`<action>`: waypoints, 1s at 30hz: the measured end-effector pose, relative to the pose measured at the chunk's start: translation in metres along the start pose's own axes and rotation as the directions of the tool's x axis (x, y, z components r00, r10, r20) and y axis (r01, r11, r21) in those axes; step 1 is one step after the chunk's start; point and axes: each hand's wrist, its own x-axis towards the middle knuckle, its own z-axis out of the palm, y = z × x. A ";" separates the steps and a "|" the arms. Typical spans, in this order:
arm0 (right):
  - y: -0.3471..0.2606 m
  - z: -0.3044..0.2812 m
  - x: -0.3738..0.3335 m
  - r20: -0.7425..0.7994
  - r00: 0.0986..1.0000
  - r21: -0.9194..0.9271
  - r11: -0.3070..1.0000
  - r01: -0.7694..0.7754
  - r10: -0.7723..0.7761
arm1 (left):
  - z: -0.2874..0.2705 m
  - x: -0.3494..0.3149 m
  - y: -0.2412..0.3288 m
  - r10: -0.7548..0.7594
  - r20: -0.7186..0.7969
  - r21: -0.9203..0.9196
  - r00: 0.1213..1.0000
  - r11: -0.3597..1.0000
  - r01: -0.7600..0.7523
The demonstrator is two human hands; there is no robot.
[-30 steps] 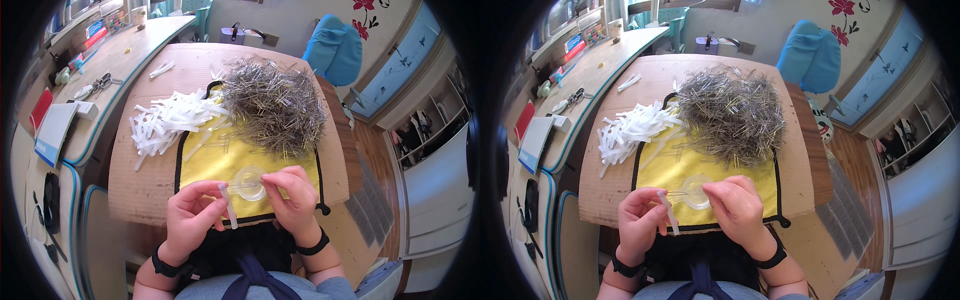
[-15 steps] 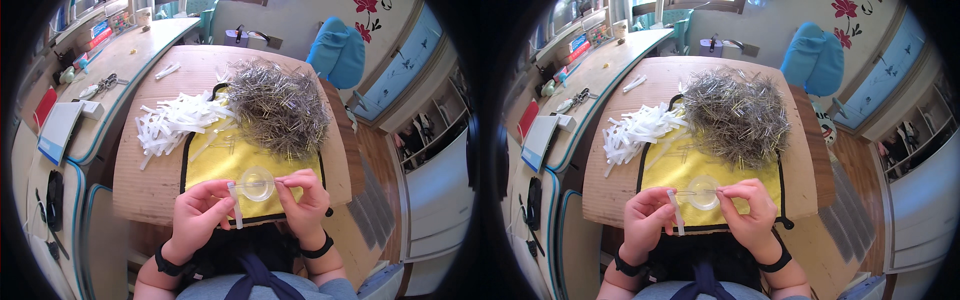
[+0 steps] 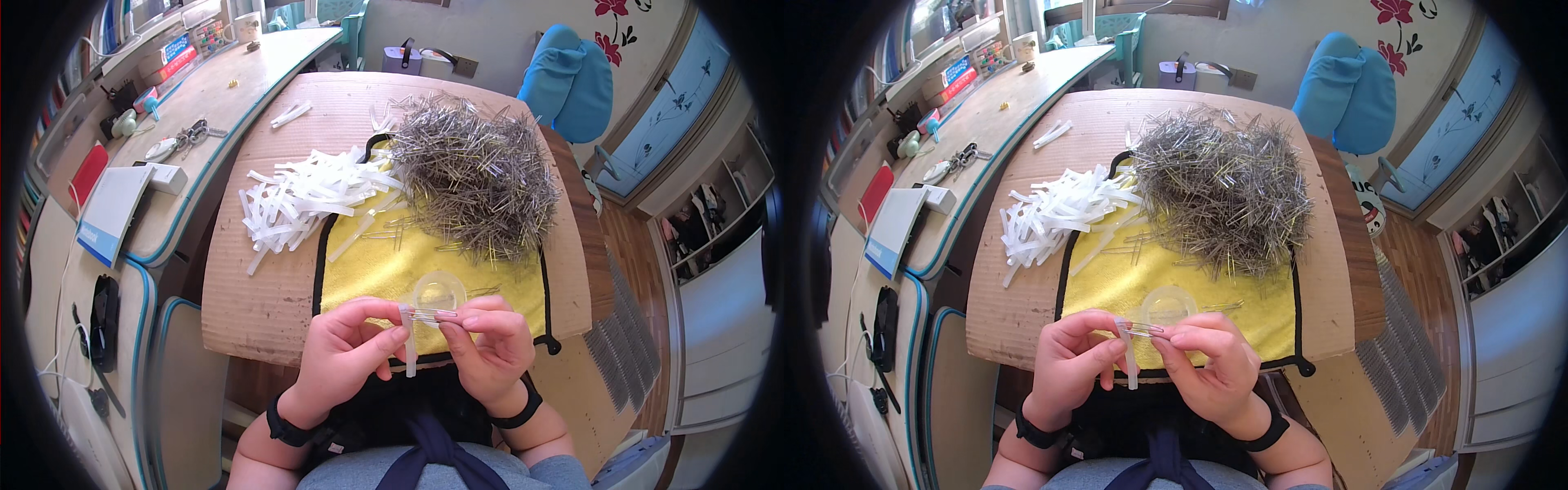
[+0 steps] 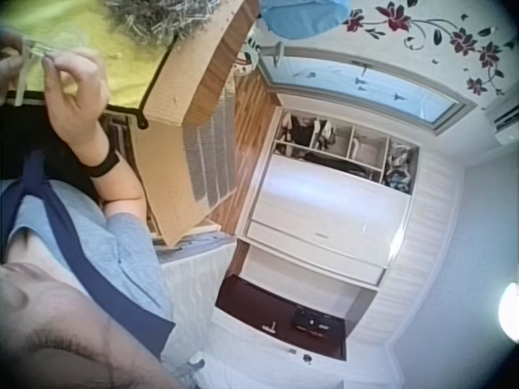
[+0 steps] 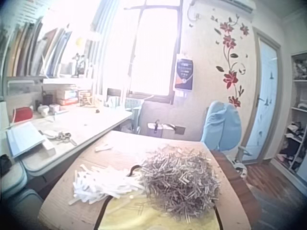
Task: Assembling metal pins into plastic strips and arranging them on a board.
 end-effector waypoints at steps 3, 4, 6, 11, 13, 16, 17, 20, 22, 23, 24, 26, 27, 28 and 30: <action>0.001 -0.003 0.000 0.052 0.999 -0.038 0.999 0.014 -0.012 | 0.000 0.000 0.000 0.009 0.000 -0.002 1.000 1.000 -0.009; 0.000 -0.004 0.000 0.052 0.999 -0.038 0.999 0.015 -0.013 | 0.000 0.000 -0.001 0.009 0.001 -0.002 1.000 1.000 -0.009; -0.003 -0.005 0.002 0.049 0.998 0.000 0.999 -0.044 0.044 | 0.001 0.000 -0.003 0.072 -0.008 0.027 0.997 0.997 -0.072; -0.024 -0.011 0.013 0.042 0.956 -0.024 0.957 -0.289 0.290 | 0.005 0.001 -0.004 0.100 -0.029 0.110 0.995 0.989 -0.096; -0.019 -0.025 0.021 0.039 0.948 -0.187 0.934 -0.304 0.316 | 0.004 0.002 -0.007 0.080 -0.051 0.067 0.995 0.995 -0.077; -0.016 -0.059 0.035 -0.065 0.953 -0.470 0.833 -0.290 0.295 | 0.003 0.001 -0.006 0.091 -0.090 0.006 0.992 0.996 -0.091; -0.009 -0.066 0.034 -0.010 0.945 -0.544 0.791 -0.280 0.328 | 0.004 0.001 -0.005 0.100 -0.091 0.006 0.991 0.995 -0.099; 0.004 -0.068 0.029 0.091 0.917 -0.602 0.755 -0.260 0.388 | 0.004 0.000 -0.005 0.124 -0.100 0.003 0.987 0.992 -0.125; 0.006 -0.063 0.029 0.152 0.914 -0.669 0.720 -0.184 0.375 | 0.002 0.001 -0.006 0.129 -0.101 -0.005 0.986 0.991 -0.130; 0.008 -0.063 0.029 0.164 0.914 -0.662 0.728 -0.178 0.372 | 0.002 0.002 -0.008 0.127 -0.094 -0.010 0.987 0.992 -0.129; 0.008 -0.066 0.031 0.160 0.914 -0.667 0.723 -0.179 0.373 | 0.002 0.003 -0.009 0.127 -0.087 -0.020 0.988 0.991 -0.129; 0.006 -0.069 0.034 0.237 0.906 -0.706 0.703 -0.088 0.351 | 0.002 0.003 -0.009 0.129 -0.084 -0.028 0.988 0.991 -0.132; 0.004 -0.070 0.035 0.236 0.906 -0.708 0.701 -0.087 0.351 | 0.002 0.003 -0.008 0.130 -0.078 -0.034 0.988 0.991 -0.133; 0.002 -0.071 0.035 0.269 0.900 -0.713 0.699 -0.053 0.343 | 0.002 0.001 -0.008 0.132 -0.082 -0.036 0.988 0.990 -0.135; -0.001 -0.073 0.036 0.307 0.892 -0.714 0.700 -0.015 0.332 | 0.000 -0.002 -0.007 0.139 -0.090 -0.036 0.986 0.989 -0.142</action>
